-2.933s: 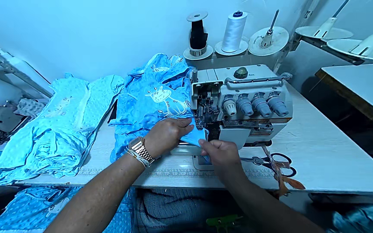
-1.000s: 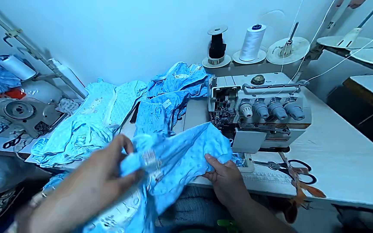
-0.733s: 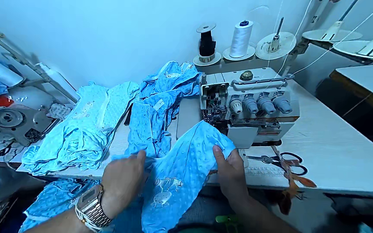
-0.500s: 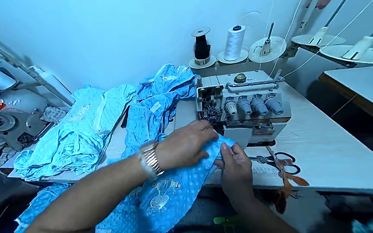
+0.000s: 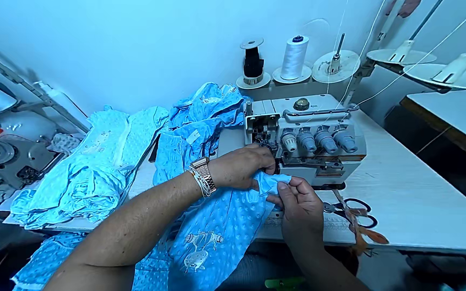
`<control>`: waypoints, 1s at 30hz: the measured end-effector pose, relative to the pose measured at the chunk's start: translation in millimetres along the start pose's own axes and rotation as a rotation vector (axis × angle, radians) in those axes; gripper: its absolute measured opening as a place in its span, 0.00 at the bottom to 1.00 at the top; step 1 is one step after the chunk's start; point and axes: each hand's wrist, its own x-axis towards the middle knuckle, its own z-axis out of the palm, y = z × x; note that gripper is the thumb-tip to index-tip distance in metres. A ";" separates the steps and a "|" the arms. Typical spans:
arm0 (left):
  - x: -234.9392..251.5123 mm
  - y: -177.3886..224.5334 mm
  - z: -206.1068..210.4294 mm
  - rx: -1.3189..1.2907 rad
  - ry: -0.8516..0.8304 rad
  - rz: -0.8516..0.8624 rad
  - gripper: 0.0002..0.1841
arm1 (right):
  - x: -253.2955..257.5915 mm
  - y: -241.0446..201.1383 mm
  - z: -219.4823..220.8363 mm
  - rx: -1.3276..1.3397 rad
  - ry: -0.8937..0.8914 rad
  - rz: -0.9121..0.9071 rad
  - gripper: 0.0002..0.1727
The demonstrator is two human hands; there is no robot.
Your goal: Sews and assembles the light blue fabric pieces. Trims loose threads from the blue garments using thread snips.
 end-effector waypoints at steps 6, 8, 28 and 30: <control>-7.4 -11.2 -1.2 0.001 0.167 0.094 0.05 | 3.5 1.8 -0.5 0.029 0.068 0.066 0.08; -11.6 -11.5 -3.8 -0.062 0.188 0.072 0.05 | 5.0 0.9 0.8 0.066 0.094 0.124 0.07; -5.3 -8.6 -13.1 -0.283 0.220 0.106 0.05 | 5.8 8.2 13.4 -0.076 0.010 -0.246 0.09; -5.2 -8.7 -13.3 -0.274 0.210 0.092 0.06 | 6.0 7.3 14.3 -0.089 0.015 -0.251 0.09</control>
